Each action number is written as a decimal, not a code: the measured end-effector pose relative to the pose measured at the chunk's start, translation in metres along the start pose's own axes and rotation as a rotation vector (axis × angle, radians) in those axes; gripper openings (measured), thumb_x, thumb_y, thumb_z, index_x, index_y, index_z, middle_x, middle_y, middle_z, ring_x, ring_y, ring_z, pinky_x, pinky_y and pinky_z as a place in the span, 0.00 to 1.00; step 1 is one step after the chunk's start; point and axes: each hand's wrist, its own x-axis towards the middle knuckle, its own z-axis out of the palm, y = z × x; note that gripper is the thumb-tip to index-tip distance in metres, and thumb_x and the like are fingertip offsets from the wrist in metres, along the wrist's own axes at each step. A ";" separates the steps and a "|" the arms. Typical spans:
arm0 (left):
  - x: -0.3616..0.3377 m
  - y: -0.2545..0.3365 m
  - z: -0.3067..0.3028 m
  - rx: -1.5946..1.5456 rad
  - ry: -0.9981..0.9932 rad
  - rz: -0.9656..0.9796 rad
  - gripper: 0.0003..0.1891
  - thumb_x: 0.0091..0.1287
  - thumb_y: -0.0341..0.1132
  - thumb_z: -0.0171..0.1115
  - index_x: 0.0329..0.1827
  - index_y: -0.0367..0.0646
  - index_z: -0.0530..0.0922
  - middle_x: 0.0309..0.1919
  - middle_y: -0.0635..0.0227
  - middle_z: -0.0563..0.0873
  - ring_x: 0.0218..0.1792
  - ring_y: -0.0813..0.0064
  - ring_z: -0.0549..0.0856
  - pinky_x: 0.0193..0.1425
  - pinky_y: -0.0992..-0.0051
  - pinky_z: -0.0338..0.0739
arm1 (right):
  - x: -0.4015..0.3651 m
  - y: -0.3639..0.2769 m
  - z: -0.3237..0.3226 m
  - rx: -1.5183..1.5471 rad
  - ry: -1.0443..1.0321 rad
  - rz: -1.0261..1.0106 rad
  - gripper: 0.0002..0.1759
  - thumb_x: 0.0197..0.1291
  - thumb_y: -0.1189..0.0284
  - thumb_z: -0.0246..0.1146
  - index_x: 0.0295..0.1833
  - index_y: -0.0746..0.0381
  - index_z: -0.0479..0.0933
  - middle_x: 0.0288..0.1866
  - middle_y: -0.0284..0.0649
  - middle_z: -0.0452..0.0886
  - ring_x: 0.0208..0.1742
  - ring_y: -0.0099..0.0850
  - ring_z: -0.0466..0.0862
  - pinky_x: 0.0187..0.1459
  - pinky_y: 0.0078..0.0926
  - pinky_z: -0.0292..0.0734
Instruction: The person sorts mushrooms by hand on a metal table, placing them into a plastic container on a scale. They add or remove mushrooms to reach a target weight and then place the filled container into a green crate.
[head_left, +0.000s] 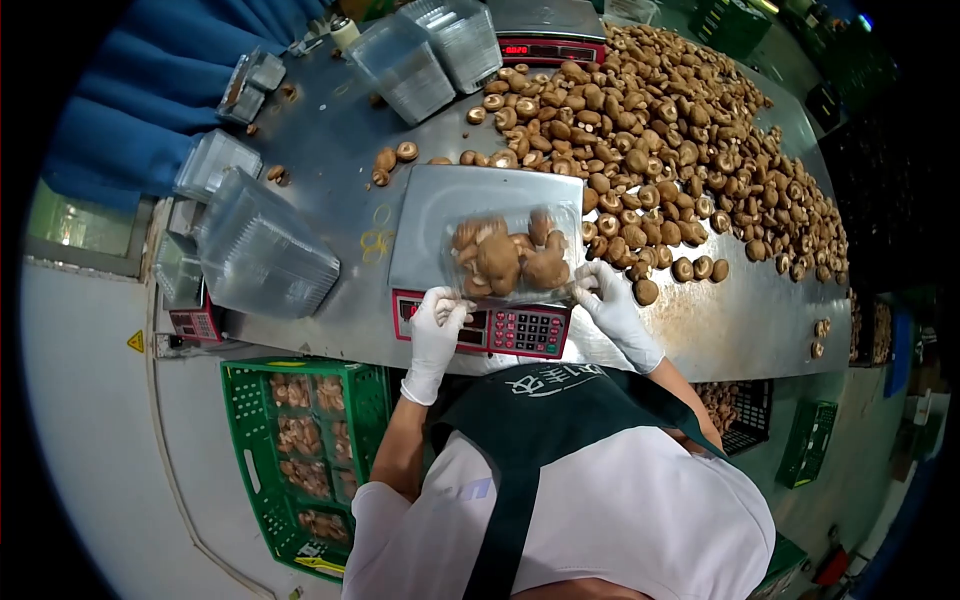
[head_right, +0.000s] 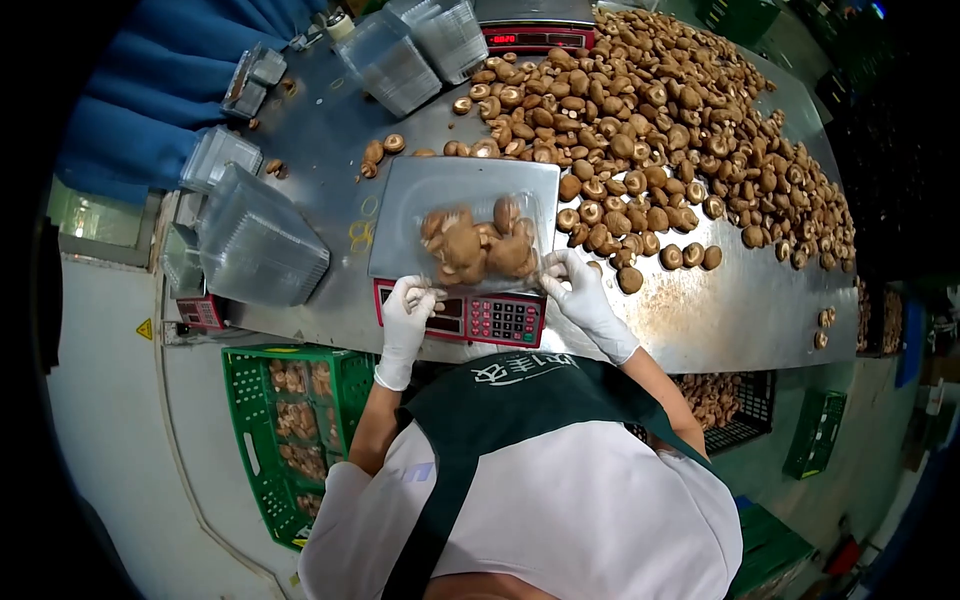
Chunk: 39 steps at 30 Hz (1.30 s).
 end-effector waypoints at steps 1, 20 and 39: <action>-0.002 0.000 -0.004 0.166 -0.033 0.040 0.12 0.64 0.24 0.59 0.48 0.35 0.71 0.35 0.61 0.86 0.36 0.73 0.86 0.41 0.77 0.81 | -0.002 0.000 -0.002 -0.200 0.034 -0.235 0.08 0.56 0.81 0.63 0.42 0.65 0.73 0.31 0.35 0.80 0.33 0.24 0.82 0.35 0.18 0.76; -0.076 0.012 -0.026 -0.362 0.333 0.208 0.23 0.71 0.41 0.54 0.62 0.33 0.67 0.59 0.56 0.76 0.59 0.69 0.76 0.64 0.73 0.71 | 0.004 -0.027 0.051 -0.512 -0.087 -0.870 0.16 0.42 0.83 0.67 0.40 0.62 0.79 0.32 0.42 0.79 0.29 0.34 0.81 0.29 0.26 0.75; -0.317 -0.051 -0.232 -1.049 1.159 0.075 0.28 0.67 0.50 0.55 0.65 0.43 0.67 0.59 0.57 0.77 0.57 0.54 0.78 0.59 0.47 0.74 | -0.049 -0.023 0.177 -0.452 -0.967 -0.125 0.10 0.60 0.80 0.62 0.47 0.64 0.80 0.39 0.40 0.85 0.39 0.23 0.84 0.46 0.19 0.77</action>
